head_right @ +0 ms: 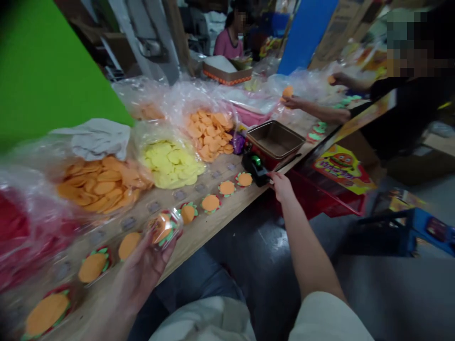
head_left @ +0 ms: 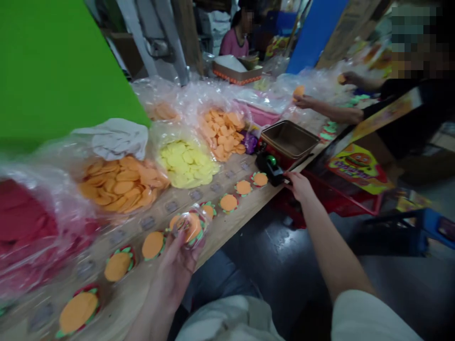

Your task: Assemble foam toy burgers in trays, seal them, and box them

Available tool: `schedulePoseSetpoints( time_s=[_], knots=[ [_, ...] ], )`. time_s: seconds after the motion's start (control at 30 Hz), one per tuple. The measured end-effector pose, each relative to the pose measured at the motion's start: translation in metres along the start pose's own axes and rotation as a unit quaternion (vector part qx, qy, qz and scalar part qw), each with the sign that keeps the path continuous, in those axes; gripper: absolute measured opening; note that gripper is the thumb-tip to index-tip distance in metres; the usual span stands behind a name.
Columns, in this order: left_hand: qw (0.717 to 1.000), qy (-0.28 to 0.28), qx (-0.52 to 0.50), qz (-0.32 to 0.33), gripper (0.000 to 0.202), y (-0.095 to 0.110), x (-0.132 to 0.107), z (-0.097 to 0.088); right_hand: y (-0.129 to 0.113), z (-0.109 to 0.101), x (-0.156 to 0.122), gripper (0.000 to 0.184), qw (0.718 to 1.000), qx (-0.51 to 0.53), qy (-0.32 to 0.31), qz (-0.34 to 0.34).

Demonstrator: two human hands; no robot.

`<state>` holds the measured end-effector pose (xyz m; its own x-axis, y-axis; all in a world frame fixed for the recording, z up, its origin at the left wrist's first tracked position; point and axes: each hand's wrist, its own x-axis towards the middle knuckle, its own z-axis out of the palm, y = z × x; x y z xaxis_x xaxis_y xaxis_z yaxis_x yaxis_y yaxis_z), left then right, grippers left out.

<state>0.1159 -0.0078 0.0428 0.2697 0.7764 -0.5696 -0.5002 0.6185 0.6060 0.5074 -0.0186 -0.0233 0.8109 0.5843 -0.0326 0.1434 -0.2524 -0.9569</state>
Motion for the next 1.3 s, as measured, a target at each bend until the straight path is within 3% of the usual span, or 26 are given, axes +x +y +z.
schedulePoseSetpoints(
  time_s=[0.17, 0.37, 0.53, 0.63, 0.7, 0.77, 0.83, 0.9, 0.97, 1.1, 1.3],
  knots=[
    [1.000, 0.002, 0.014, 0.007, 0.033, -0.002, 0.000, -0.002, 0.004, 0.001, 0.010, 0.011, 0.996, 0.051, 0.053, 0.044],
    [1.000, 0.011, 0.013, 0.006, 0.034, -0.005, -0.001, -0.001, 0.008, -0.003, -0.002, 0.008, 0.995, 0.074, 0.044, 0.055],
    [1.000, -0.008, 0.025, 0.000, 0.030, -0.006, -0.002, 0.003, 0.016, -0.007, -0.004, 0.008, 0.998, 0.021, 0.044, 0.047],
    [1.000, -0.021, 0.006, 0.012, 0.029, -0.004, -0.003, 0.004, 0.019, -0.006, -0.019, 0.011, 0.997, -0.029, 0.061, 0.033],
    [0.999, -0.030, -0.008, 0.026, 0.030, -0.003, -0.006, 0.003, 0.014, 0.003, -0.044, 0.011, 0.997, -0.050, 0.060, 0.022],
    [0.998, -0.035, -0.023, 0.045, 0.029, 0.000, -0.009, 0.001, 0.002, 0.020, -0.082, 0.019, 0.999, -0.048, 0.017, -0.002],
    [0.996, -0.035, -0.036, 0.071, 0.028, 0.003, -0.011, -0.003, -0.021, 0.046, -0.131, 0.027, 0.993, -0.025, -0.105, -0.048],
    [0.994, -0.029, -0.044, 0.101, 0.030, 0.006, -0.014, -0.009, -0.048, 0.074, -0.183, 0.030, 0.957, 0.003, -0.272, -0.096],
    [0.990, -0.027, -0.041, 0.129, 0.030, 0.009, -0.018, -0.017, -0.073, 0.102, -0.228, 0.044, 0.920, 0.052, -0.367, -0.127],
    [0.984, -0.033, -0.018, 0.173, 0.033, 0.014, -0.028, -0.038, -0.094, 0.142, -0.275, 0.058, 0.889, 0.093, -0.415, -0.172],
    [0.974, -0.029, -0.034, 0.221, 0.030, 0.021, -0.037, -0.062, -0.094, 0.155, -0.288, 0.060, 0.881, 0.057, -0.433, -0.183]
  ],
)
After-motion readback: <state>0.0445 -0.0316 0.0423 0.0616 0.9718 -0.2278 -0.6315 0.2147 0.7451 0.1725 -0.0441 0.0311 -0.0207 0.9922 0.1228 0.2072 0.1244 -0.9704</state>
